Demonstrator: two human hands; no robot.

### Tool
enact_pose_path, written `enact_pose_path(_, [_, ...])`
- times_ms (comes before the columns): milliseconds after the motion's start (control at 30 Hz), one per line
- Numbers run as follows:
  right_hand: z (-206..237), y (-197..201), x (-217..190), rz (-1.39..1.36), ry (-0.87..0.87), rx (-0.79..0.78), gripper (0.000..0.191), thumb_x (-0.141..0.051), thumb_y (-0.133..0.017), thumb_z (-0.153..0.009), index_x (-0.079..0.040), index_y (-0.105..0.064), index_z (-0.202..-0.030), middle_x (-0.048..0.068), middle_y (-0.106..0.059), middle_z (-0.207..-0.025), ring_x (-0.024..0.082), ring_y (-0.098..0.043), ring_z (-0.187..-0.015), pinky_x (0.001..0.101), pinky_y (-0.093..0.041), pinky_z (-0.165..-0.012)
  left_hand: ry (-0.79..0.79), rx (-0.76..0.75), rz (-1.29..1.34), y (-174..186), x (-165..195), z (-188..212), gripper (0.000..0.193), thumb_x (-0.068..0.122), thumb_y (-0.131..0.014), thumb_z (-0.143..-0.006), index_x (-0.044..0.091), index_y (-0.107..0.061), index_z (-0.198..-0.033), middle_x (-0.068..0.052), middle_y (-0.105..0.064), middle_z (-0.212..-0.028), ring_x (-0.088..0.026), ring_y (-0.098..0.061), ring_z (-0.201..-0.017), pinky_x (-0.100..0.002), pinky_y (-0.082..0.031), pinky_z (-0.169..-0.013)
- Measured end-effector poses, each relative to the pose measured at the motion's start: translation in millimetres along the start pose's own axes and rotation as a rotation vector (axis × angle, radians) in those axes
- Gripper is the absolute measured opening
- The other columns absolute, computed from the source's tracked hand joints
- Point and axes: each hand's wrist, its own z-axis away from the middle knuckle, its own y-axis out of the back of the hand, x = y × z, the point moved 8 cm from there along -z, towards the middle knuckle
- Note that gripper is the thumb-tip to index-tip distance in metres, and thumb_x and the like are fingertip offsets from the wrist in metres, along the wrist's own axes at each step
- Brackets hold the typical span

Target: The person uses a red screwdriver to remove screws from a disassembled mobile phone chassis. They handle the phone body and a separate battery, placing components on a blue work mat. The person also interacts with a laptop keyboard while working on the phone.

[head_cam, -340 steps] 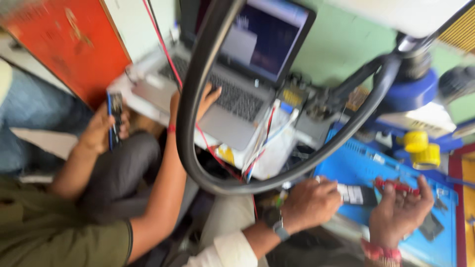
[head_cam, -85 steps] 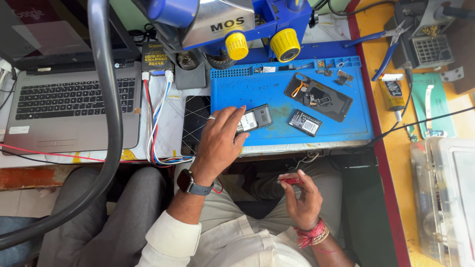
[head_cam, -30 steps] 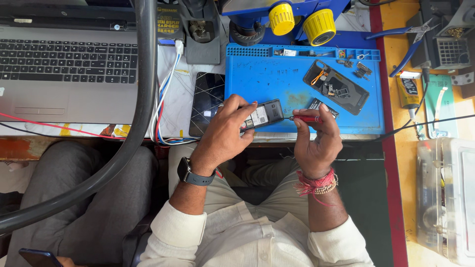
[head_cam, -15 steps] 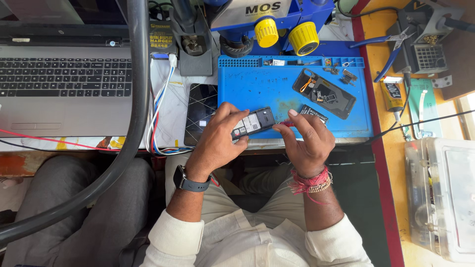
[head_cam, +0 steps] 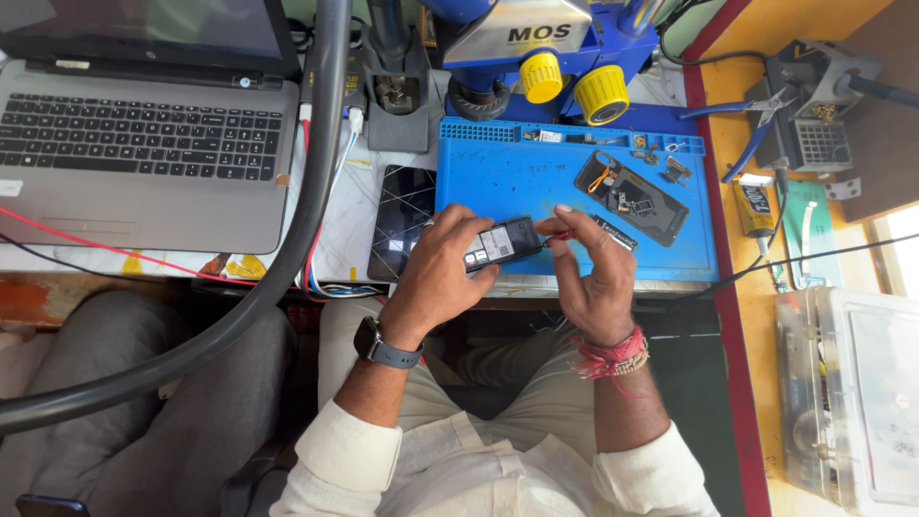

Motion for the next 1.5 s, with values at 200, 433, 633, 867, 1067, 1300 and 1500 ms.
enact_pose_path(200, [5,3,8,0.095,-0.019,0.095,0.045,0.008,-0.078,-0.091,-0.008,-0.065,-0.131,0.013,-0.070,-0.101,0.021,-0.070,-0.092,0.0306,-0.057,-0.084,-0.009,0.011,0.000,-2,-5,2,0.052,0.010,-0.085,-0.072,-0.002,-0.066,-0.119,-0.014,-0.061,-0.115,-0.033,-0.062,-0.111,-0.043,-0.053,-0.094])
enact_pose_path(433, [11,1,23,-0.203,-0.163,0.044,0.043,0.011,-0.063,-0.102,-0.009,-0.059,-0.140,0.011,-0.073,-0.111,0.018,-0.072,-0.105,0.0297,-0.060,-0.094,-0.027,0.008,0.000,-4,-7,4,0.051,0.010,-0.085,-0.073,-0.002,-0.065,-0.119,-0.013,-0.062,-0.114,-0.032,-0.063,-0.110,-0.044,-0.054,-0.093])
enact_pose_path(633, [9,5,14,0.020,-0.051,0.089,0.040,0.003,-0.074,-0.095,-0.007,-0.066,-0.132,0.012,-0.069,-0.103,0.019,-0.068,-0.095,0.0302,-0.057,-0.086,-0.017,-0.004,-0.018,-8,-10,5,0.050,0.010,-0.085,-0.073,-0.001,-0.065,-0.118,-0.014,-0.061,-0.114,-0.032,-0.063,-0.109,-0.045,-0.054,-0.091])
enact_pose_path(867, [10,2,25,-0.326,-0.150,0.054,0.041,0.009,-0.058,-0.105,-0.008,-0.058,-0.141,0.012,-0.070,-0.112,0.019,-0.070,-0.106,0.0311,-0.059,-0.096,-0.048,0.063,-0.045,-3,-1,3,0.053,0.019,-0.089,-0.072,0.000,-0.066,-0.115,-0.012,-0.061,-0.112,-0.033,-0.063,-0.107,-0.045,-0.054,-0.088])
enact_pose_path(1067, [9,0,18,-0.159,-0.042,0.057,0.037,0.009,-0.063,-0.105,-0.009,-0.065,-0.137,0.012,-0.069,-0.109,0.018,-0.070,-0.093,0.0268,-0.062,-0.084,-0.056,0.105,-0.158,-7,9,2,0.058,0.030,-0.091,-0.073,0.005,-0.072,-0.122,-0.010,-0.059,-0.105,-0.030,-0.059,-0.097,-0.043,-0.051,-0.079])
enact_pose_path(1300, [5,4,10,-0.009,0.012,0.030,0.045,0.003,-0.074,-0.096,-0.007,-0.060,-0.137,0.012,-0.069,-0.108,0.019,-0.068,-0.095,0.0302,-0.056,-0.085,-0.032,0.087,-0.187,-11,8,-2,0.055,0.028,-0.091,-0.073,0.006,-0.074,-0.121,-0.009,-0.058,-0.103,-0.028,-0.058,-0.094,-0.042,-0.049,-0.076])
enact_pose_path(1500, [7,7,20,-0.123,-0.060,0.039,0.044,0.004,-0.067,-0.100,-0.004,-0.057,-0.142,0.012,-0.071,-0.113,0.022,-0.071,-0.103,0.0323,-0.059,-0.092,-0.041,0.098,-0.201,-14,8,-2,0.056,0.028,-0.092,-0.073,0.005,-0.073,-0.120,-0.009,-0.057,-0.103,-0.028,-0.056,-0.095,-0.042,-0.050,-0.078])
